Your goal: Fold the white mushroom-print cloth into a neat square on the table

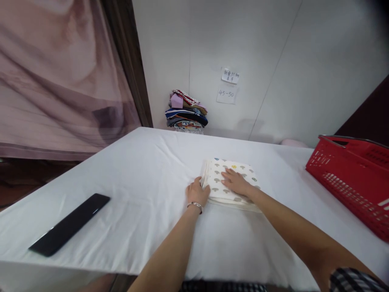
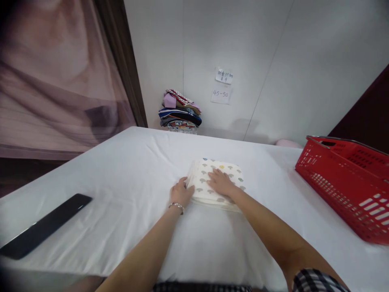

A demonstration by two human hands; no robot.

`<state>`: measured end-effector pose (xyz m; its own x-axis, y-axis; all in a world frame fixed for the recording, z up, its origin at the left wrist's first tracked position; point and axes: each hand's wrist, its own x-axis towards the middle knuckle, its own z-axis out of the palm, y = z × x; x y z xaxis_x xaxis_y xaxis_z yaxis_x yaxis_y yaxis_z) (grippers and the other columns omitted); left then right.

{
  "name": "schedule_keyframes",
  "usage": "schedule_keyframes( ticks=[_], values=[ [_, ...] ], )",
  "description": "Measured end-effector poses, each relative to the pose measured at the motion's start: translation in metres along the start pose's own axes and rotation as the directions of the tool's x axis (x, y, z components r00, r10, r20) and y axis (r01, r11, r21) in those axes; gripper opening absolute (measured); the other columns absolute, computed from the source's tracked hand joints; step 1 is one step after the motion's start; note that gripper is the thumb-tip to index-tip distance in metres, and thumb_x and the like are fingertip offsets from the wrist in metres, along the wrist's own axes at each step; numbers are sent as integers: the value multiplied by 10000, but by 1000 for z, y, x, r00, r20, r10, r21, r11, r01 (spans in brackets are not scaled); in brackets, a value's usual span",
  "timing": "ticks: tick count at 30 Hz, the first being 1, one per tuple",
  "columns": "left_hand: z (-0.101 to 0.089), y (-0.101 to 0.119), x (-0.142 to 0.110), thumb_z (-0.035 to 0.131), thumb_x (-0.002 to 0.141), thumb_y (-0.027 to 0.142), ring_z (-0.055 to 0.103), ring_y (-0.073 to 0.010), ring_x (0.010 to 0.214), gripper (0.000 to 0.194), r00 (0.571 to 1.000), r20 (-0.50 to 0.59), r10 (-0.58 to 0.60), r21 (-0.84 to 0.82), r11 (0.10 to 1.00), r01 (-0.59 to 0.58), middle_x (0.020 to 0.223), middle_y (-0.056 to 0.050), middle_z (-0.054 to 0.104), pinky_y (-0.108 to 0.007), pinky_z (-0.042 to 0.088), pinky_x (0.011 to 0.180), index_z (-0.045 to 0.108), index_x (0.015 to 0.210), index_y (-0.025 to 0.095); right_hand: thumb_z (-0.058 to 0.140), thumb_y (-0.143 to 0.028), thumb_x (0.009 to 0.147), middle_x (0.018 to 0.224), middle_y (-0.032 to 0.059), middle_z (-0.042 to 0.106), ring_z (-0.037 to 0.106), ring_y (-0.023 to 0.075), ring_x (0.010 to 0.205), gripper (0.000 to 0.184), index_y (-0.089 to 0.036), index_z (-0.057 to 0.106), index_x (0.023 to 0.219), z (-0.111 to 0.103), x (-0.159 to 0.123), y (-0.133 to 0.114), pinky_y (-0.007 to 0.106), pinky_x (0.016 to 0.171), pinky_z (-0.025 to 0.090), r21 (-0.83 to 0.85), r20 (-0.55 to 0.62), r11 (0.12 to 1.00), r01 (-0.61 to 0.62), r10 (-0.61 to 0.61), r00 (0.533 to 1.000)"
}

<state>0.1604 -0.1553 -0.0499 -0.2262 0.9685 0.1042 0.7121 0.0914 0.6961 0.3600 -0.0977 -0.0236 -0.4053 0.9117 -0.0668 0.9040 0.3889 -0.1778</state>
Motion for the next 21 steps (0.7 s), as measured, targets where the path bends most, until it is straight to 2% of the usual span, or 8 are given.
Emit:
schedule_keyframes(
  ticks=[5,9,11,14,18,21],
  values=[
    [0,2,-1,533,722,329,543,-232,991,430,1000,-6,-9,21,1000,9,913,-58,648,-378,298,923,519,1130,197,248,-491,893,1473,63,215,150,260,1349,521,-257,359,1345,-2,23,24,477,1045,159,-100,-111,987,-123,112,987],
    [0,4,-2,530,724,322,540,-231,995,406,1000,0,-13,32,999,13,929,-60,648,-376,289,932,531,1110,197,253,-494,889,1465,72,234,172,273,1341,537,-237,358,1349,1,32,34,482,1038,179,-115,-97,983,-144,134,986],
    [1,4,-2,531,723,311,540,-232,993,397,1000,-10,-8,34,999,8,940,-63,647,-375,286,938,534,1102,194,291,-483,879,1437,75,299,213,287,1326,512,-243,410,1315,-2,37,33,500,1016,224,-97,-84,988,-118,110,990],
    [4,3,-3,532,727,295,538,-236,990,385,999,-32,20,50,999,-19,952,-67,643,-373,296,930,532,1098,194,321,-417,882,1399,63,368,252,267,1312,446,-255,467,1271,-9,53,22,475,1006,275,-48,-125,998,-43,37,992],
    [5,0,-5,518,759,320,525,-241,1003,349,996,-59,63,77,995,-59,979,-69,626,-373,313,910,526,1083,193,364,-231,862,1371,54,413,287,204,1302,409,-204,502,1246,-11,82,-5,380,1050,262,-5,-175,996,94,-93,980],
    [6,-1,-5,516,775,346,524,-227,990,292,991,-96,88,51,995,-83,999,-63,600,-366,332,888,518,1027,199,373,-118,821,1306,34,485,343,174,1268,398,-211,575,1150,-10,99,-22,356,1060,253,-32,-177,971,236,-238,955]
  ],
)
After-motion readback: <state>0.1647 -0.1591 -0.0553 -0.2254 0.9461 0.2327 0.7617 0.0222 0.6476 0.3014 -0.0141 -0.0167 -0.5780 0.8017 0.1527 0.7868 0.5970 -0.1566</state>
